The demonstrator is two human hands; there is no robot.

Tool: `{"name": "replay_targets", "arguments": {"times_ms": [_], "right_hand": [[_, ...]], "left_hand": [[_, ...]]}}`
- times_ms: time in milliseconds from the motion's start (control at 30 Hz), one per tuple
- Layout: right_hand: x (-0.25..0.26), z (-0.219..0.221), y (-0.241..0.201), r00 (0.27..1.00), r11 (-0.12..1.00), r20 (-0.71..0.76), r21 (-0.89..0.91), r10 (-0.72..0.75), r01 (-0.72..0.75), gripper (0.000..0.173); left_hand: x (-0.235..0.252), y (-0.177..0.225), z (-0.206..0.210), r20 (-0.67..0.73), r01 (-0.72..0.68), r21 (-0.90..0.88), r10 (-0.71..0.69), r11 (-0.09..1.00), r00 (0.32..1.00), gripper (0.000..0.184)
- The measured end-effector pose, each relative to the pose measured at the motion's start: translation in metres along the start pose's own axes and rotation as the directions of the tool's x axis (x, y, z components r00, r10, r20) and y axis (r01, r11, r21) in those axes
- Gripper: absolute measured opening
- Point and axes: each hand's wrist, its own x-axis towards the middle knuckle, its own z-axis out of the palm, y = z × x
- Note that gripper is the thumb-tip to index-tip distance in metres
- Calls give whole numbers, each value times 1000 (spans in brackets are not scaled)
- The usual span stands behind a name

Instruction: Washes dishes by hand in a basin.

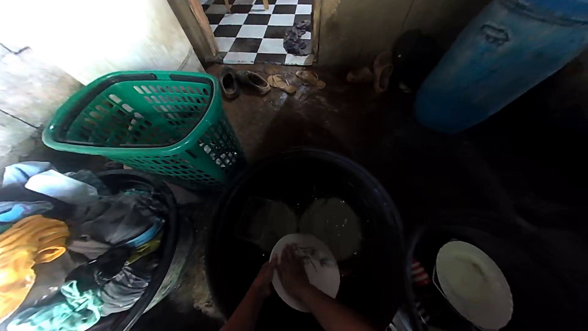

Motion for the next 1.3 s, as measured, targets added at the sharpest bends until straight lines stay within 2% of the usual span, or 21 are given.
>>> {"name": "replay_targets", "arguments": {"times_ms": [133,200,267,300,367,467,533,633,733,800,867,933,1000,1033,1067,1100,1133,1167,1233,1267,1300], "right_hand": [[-30,2,7,969,966,74,123,-237,227,43],[-43,-8,22,982,990,130,19,-140,139,41],[-41,-16,46,997,990,44,-127,69,-63,45],[-37,-22,56,983,976,-29,-115,181,-183,49],[-26,-35,67,912,917,-114,117,394,-382,63],[-15,-53,72,826,667,1,589,564,-456,74],[-17,-74,73,812,561,115,667,573,-490,66],[-18,-113,66,837,547,161,690,523,-475,52],[-16,-165,41,869,695,116,554,481,-458,59],[-29,-205,7,927,863,52,347,373,-367,61],[-53,-240,-26,973,970,13,70,232,-232,62],[-88,-271,-54,994,966,-13,-236,105,-105,60],[-132,-296,-62,992,893,-109,-450,-67,12,52],[-154,-304,-53,958,843,-213,-535,-192,50,47],[-169,-309,-32,856,777,-369,-627,-363,59,40],[-179,-313,-4,680,716,-522,-698,-515,8,32],[-193,-319,18,571,729,-639,-677,-515,-101,28],[-213,-323,34,538,791,-751,-567,-383,-229,28],[-258,-331,54,510,882,-854,-153,109,-445,40],[-276,-330,70,431,872,-848,72,309,-484,46],[-292,-324,92,325,855,-842,264,430,-447,52]], "left_hand": [[7,3,-26,-97,-76,-28,73,997,993,51],[10,11,-38,-151,-101,0,100,995,983,51],[10,19,-43,-171,-86,37,91,996,981,51],[9,20,-43,-169,-73,54,81,996,982,51],[9,13,-43,-148,-42,75,53,996,988,51],[12,-3,-42,-152,29,174,-2,984,988,51],[14,-1,-41,-180,52,352,13,935,984,52],[18,1,-42,-81,-4,696,83,718,993,50],[18,-3,-30,31,-56,817,54,574,998,49],[16,-3,-20,108,-99,898,1,429,994,51],[15,-6,-13,198,-182,956,-51,232,979,52],[13,-10,-12,251,-241,965,-91,104,964,53],[6,-10,-14,258,-252,965,-91,73,962,53],[-2,-8,-14,257,-252,965,-78,78,963,52],[-5,-7,-16,257,-252,964,-60,79,964,51],[-7,-7,-20,261,-257,963,-39,81,965,49],[-10,-6,-22,263,-260,962,-30,83,964,48],[-14,-4,-24,264,-261,962,-28,86,964,47],[-13,-4,-32,248,-246,966,-20,80,969,48],[-10,-5,-38,234,-232,971,-14,62,972,48],[-11,-5,-41,231,-230,972,-7,44,973,48]]}}
